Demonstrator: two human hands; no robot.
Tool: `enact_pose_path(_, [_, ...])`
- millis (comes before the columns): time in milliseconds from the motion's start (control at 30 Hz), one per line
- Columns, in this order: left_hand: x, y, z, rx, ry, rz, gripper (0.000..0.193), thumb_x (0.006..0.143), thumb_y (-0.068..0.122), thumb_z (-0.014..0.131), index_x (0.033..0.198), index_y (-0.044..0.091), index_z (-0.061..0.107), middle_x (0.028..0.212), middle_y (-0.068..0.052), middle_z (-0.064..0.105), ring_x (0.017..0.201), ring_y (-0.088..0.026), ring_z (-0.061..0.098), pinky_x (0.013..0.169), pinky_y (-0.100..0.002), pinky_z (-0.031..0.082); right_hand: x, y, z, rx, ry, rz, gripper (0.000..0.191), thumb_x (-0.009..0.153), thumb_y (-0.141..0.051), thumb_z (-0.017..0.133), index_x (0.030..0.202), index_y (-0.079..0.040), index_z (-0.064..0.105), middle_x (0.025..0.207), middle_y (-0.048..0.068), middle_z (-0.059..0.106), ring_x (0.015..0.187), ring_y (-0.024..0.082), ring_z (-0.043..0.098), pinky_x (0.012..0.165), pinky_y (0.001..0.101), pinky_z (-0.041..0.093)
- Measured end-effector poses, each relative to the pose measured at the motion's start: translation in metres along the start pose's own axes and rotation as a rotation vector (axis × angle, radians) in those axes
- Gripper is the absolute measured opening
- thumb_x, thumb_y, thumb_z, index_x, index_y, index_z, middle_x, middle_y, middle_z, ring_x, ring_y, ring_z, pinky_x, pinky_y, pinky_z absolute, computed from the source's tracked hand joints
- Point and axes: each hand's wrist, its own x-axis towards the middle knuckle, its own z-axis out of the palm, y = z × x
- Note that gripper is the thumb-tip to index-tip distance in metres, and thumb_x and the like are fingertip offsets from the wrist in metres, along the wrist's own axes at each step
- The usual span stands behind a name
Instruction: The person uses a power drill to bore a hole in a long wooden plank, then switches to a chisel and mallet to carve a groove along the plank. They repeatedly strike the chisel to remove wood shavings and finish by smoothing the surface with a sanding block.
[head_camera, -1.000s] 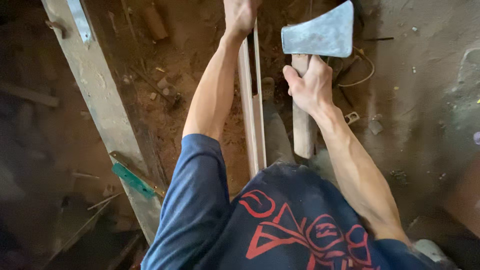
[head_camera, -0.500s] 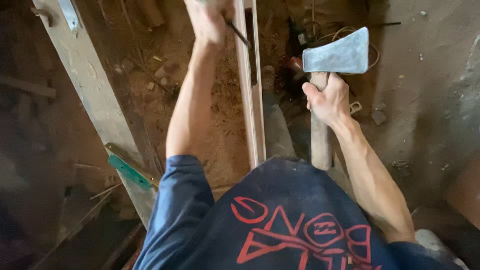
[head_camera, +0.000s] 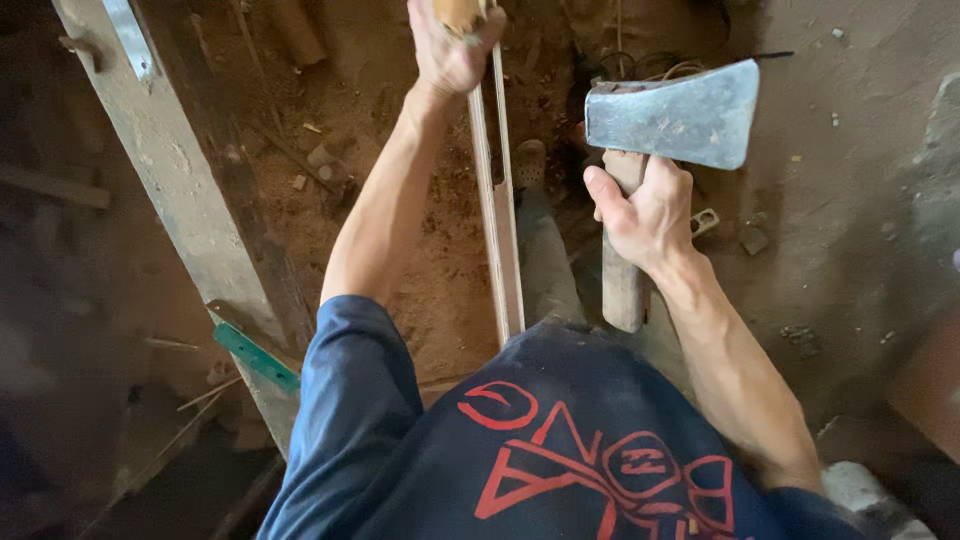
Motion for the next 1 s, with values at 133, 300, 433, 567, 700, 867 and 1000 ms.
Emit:
enact_pose_path(133, [0.000, 0.020, -0.002, -0.243, -0.043, 0.031, 0.018, 0.092, 0.019, 0.077, 0.097, 0.011, 0.062, 0.082, -0.005, 0.065, 0.068, -0.019, 0.066, 0.063, -0.032, 0.057, 0.000, -0.025, -0.005, -0.246, 0.175, -0.505, 0.030, 0.093, -0.013, 0.074, 0.112, 0.005, 0.060, 0.090, 0.020, 0.066, 0.083, 0.033, 0.065, 0.080, 0.0449, 0.054])
enact_pose_path(300, [0.001, 0.024, 0.000, -0.406, -0.118, -0.042, 0.028, 0.083, 0.021, 0.077, 0.098, 0.003, 0.062, 0.079, -0.007, 0.066, 0.066, -0.022, 0.069, 0.061, -0.034, 0.059, -0.004, -0.044, 0.006, -0.157, 0.182, -0.629, 0.019, 0.107, -0.014, 0.069, 0.116, 0.002, 0.067, 0.105, 0.018, 0.071, 0.088, 0.029, 0.069, 0.080, 0.0405, 0.057])
enact_pose_path(433, [0.003, 0.018, 0.000, -0.256, -0.189, 0.038, 0.022, 0.086, 0.019, 0.076, 0.098, 0.005, 0.064, 0.088, -0.012, 0.067, 0.074, -0.027, 0.069, 0.068, -0.038, 0.059, 0.047, -0.053, 0.047, -0.144, 0.022, -0.473, 0.016, 0.107, -0.013, 0.064, 0.100, 0.001, 0.069, 0.081, 0.013, 0.069, 0.065, 0.021, 0.064, 0.056, 0.0334, 0.053])
enact_pose_path(567, [0.008, 0.015, -0.003, -0.254, -0.197, -0.014, 0.017, 0.091, 0.020, 0.068, 0.101, 0.006, 0.066, 0.085, -0.014, 0.065, 0.074, -0.028, 0.072, 0.071, -0.038, 0.061, 0.061, -0.067, 0.040, -0.341, -0.013, -0.343, 0.015, 0.103, -0.010, 0.064, 0.096, 0.003, 0.070, 0.076, 0.011, 0.068, 0.056, 0.019, 0.061, 0.045, 0.0293, 0.050])
enact_pose_path(700, [0.022, 0.013, -0.011, -0.293, -0.185, -0.053, 0.032, 0.084, 0.017, 0.065, 0.111, 0.000, 0.062, 0.091, -0.017, 0.069, 0.079, -0.038, 0.069, 0.073, -0.042, 0.059, 0.049, -0.082, 0.024, -0.260, 0.253, -0.731, 0.017, 0.111, -0.010, 0.065, 0.106, 0.005, 0.070, 0.087, 0.011, 0.070, 0.077, 0.021, 0.067, 0.065, 0.0335, 0.057])
enact_pose_path(867, [0.029, 0.031, -0.018, -0.244, -0.120, 0.209, 0.029, 0.086, 0.020, 0.076, 0.112, 0.010, 0.066, 0.099, -0.017, 0.075, 0.086, -0.038, 0.071, 0.076, -0.044, 0.058, 0.076, -0.060, 0.063, -0.596, -0.103, -0.314, 0.017, 0.105, -0.010, 0.064, 0.095, 0.001, 0.073, 0.068, 0.009, 0.066, 0.056, 0.019, 0.063, 0.050, 0.0345, 0.054])
enact_pose_path(1000, [0.018, 0.043, -0.013, -0.383, -0.104, -0.060, 0.028, 0.090, 0.022, 0.074, 0.110, 0.004, 0.065, 0.092, -0.015, 0.074, 0.077, -0.030, 0.075, 0.068, -0.039, 0.062, 0.073, -0.036, 0.064, -0.369, -0.040, -0.369, 0.017, 0.098, -0.008, 0.066, 0.111, 0.003, 0.065, 0.077, 0.011, 0.067, 0.060, 0.021, 0.066, 0.054, 0.0340, 0.057])
